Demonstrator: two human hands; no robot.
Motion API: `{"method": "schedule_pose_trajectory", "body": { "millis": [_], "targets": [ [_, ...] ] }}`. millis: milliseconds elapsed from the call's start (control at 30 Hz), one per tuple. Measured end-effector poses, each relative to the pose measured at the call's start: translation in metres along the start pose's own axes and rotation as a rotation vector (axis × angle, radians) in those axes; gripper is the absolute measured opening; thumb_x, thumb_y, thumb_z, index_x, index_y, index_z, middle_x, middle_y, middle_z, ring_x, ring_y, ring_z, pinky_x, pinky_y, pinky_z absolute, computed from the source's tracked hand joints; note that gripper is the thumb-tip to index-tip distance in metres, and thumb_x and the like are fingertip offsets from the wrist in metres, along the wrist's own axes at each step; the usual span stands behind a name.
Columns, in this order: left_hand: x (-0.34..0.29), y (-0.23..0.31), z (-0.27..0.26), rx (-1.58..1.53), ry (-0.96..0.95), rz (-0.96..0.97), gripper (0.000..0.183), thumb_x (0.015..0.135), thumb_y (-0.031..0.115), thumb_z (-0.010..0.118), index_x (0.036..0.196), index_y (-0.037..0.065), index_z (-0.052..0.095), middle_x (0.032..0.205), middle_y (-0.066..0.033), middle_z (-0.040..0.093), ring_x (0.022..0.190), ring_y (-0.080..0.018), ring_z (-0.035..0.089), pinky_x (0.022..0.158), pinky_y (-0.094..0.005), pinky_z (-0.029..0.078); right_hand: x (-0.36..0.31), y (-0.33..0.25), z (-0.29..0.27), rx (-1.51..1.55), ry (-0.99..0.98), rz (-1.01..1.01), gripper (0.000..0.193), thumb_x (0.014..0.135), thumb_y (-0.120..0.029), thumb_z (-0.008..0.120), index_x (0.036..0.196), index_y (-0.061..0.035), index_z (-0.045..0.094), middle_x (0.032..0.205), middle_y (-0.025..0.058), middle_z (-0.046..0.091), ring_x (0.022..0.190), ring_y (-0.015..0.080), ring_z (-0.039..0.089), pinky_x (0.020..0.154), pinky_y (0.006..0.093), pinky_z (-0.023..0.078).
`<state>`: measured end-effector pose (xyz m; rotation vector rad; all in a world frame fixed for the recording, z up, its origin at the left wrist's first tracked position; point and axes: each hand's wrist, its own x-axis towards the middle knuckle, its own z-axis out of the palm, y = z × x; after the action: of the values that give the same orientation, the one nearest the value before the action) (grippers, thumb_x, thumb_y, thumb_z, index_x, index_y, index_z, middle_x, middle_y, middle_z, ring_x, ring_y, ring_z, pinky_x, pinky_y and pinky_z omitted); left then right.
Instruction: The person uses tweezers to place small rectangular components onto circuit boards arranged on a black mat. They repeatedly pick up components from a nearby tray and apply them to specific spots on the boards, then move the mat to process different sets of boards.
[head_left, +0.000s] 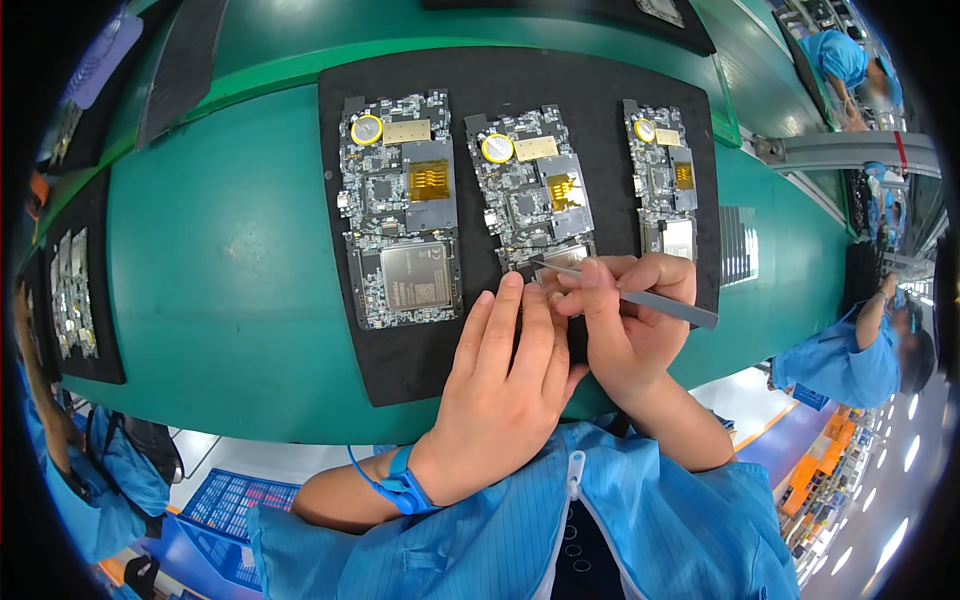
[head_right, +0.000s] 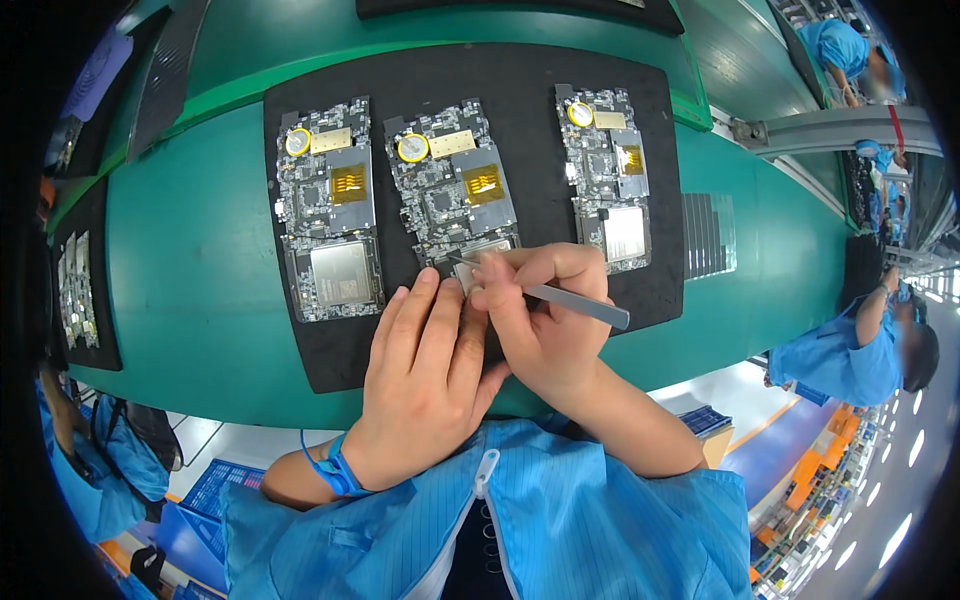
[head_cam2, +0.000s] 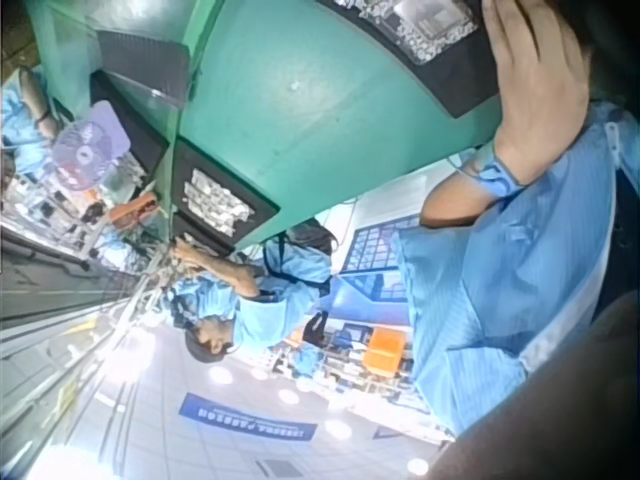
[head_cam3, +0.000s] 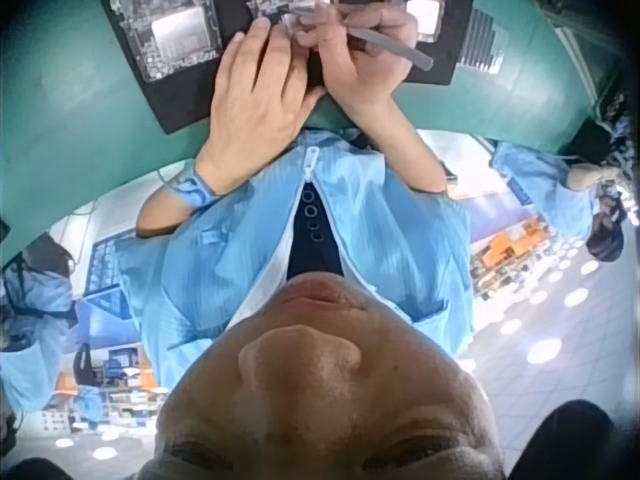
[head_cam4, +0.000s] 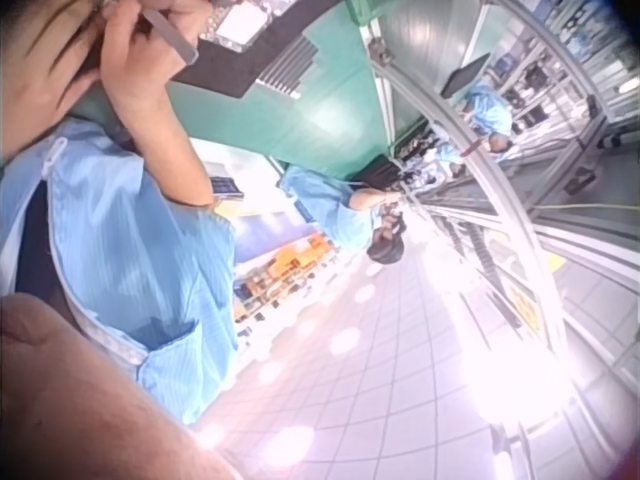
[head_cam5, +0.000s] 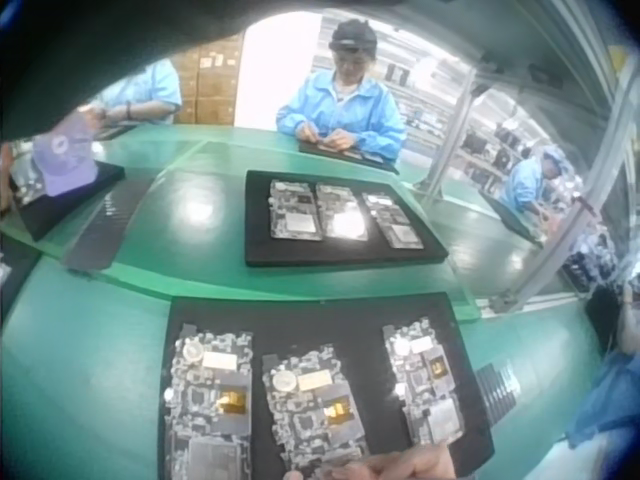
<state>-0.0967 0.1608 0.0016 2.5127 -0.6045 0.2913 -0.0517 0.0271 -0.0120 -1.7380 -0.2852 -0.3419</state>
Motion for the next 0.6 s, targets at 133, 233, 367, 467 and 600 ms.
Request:
{"method": "schedule_pose_trajectory", "body": {
  "millis": [133, 233, 367, 467, 600],
  "targets": [
    [0.000, 0.001, -0.002, 0.034, 0.007, -0.002, 0.048, 0.070, 0.024, 0.071, 0.105, -0.007, 0.061, 0.112, -0.0233, 0.055, 0.112, -0.0384, 0.051, 0.096, -0.0490, 0.041, -0.003, 0.002, 0.002, -0.153, 0.011, -0.080, 0.021, 0.083, 0.000, 0.065, 0.084, -0.0025, 0.044, 0.073, 0.0104, 0.063, 0.059, 0.0096, 0.064, 0.052, 0.0208, 0.050],
    [0.001, 0.002, -0.003, 0.051, -0.013, 0.006, 0.047, 0.071, 0.023, 0.070, 0.106, -0.007, 0.060, 0.112, -0.0226, 0.055, 0.112, -0.0379, 0.051, 0.096, -0.0494, 0.039, -0.003, -0.001, 0.002, -0.231, 0.003, -0.120, 0.021, 0.082, 0.000, 0.065, 0.084, -0.0028, 0.045, 0.069, 0.0081, 0.061, 0.055, 0.0098, 0.062, 0.050, 0.0210, 0.050],
    [0.008, 0.006, -0.014, 0.088, -0.122, -0.001, 0.050, 0.073, 0.028, 0.069, 0.110, -0.006, 0.058, 0.113, -0.0215, 0.055, 0.113, -0.0368, 0.049, 0.099, -0.0502, 0.034, 0.002, -0.022, -0.018, 0.096, 0.119, 0.150, 0.020, 0.085, 0.000, 0.062, 0.089, -0.0029, 0.043, 0.066, 0.0072, 0.058, 0.051, 0.0107, 0.060, 0.047, 0.0224, 0.049],
    [0.020, 0.014, -0.026, 0.108, -0.236, -0.011, 0.053, 0.075, 0.031, 0.067, 0.110, -0.007, 0.057, 0.114, -0.0222, 0.052, 0.113, -0.0369, 0.047, 0.099, -0.0496, 0.033, 0.015, -0.031, -0.068, 0.418, 0.306, 0.227, 0.016, 0.091, -0.007, 0.056, 0.094, -0.0043, 0.041, 0.065, 0.0091, 0.057, 0.052, 0.0114, 0.059, 0.046, 0.0228, 0.047],
    [0.056, 0.030, -0.029, 0.059, -0.257, 0.057, 0.052, 0.073, 0.029, 0.070, 0.106, -0.008, 0.054, 0.114, -0.0247, 0.049, 0.106, -0.0381, 0.048, 0.088, -0.0448, 0.041, 0.036, 0.005, -0.181, 0.232, 0.551, 0.292, 0.015, 0.093, -0.016, 0.056, 0.092, -0.0062, 0.045, 0.068, 0.0109, 0.061, 0.049, 0.0110, 0.055, 0.044, 0.0199, 0.042]
  ]
}}
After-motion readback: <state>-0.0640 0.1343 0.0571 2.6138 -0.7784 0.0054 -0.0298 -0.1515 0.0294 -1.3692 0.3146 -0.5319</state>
